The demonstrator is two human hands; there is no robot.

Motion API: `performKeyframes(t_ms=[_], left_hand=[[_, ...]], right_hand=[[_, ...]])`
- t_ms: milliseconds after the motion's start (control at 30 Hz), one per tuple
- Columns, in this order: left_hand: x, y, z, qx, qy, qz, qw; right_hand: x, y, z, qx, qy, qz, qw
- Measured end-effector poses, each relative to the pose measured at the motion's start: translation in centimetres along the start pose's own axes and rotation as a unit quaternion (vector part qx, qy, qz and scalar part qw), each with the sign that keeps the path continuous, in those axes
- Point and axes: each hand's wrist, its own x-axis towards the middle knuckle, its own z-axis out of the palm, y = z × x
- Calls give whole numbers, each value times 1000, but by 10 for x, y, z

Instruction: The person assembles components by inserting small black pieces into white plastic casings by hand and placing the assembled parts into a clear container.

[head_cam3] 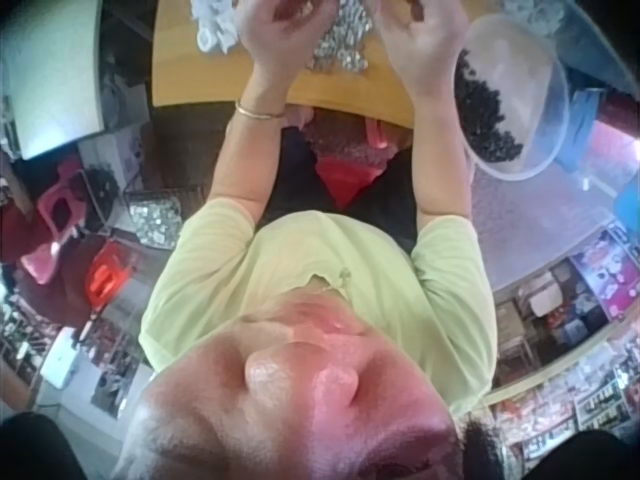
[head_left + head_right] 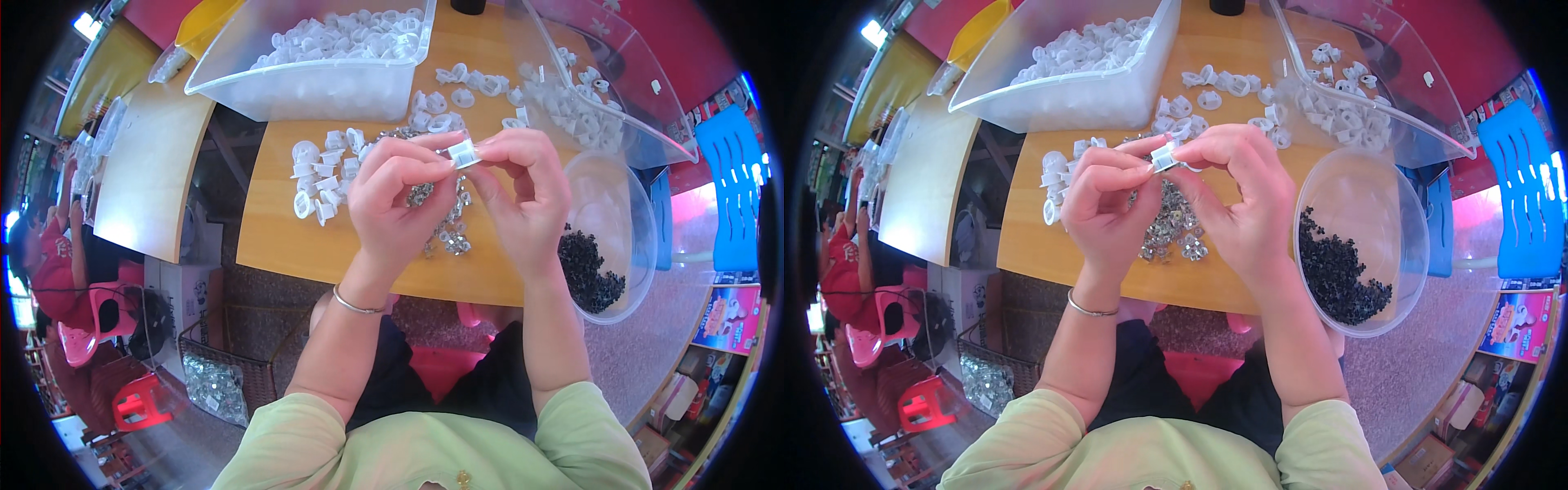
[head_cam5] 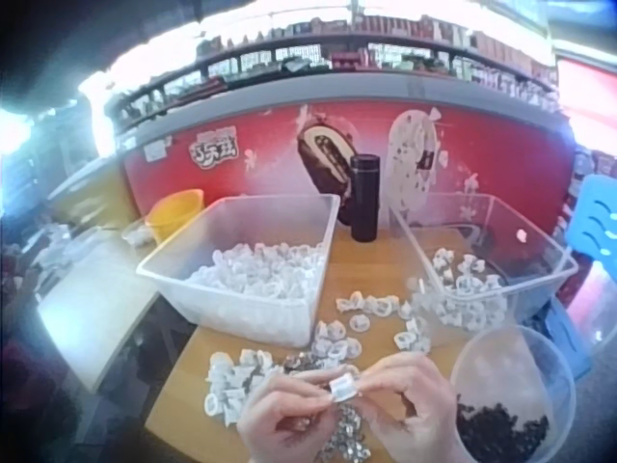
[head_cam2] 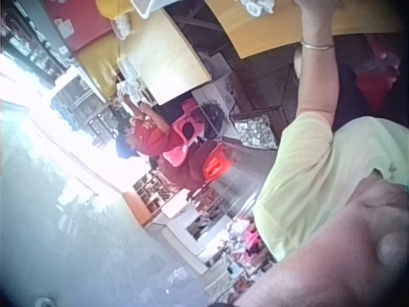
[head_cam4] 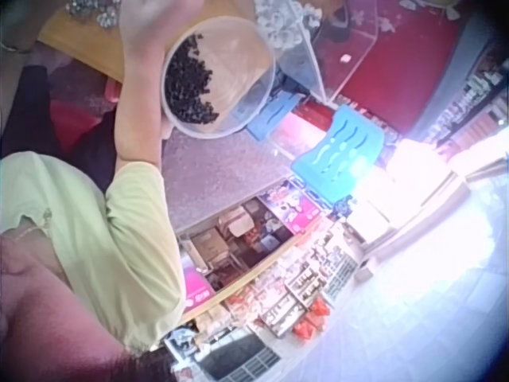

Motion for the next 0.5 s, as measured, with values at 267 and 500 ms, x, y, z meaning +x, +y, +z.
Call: performKeyframes(t_ms=[267,500], left_hand=[[2,-3,0,-15,-24,35,999],[-2,0,-4,-117,-24,-174,977]], right_hand=[[0,5,-1,-14,-1,-60,998],[-1,-2,2,47,13,62,997]])
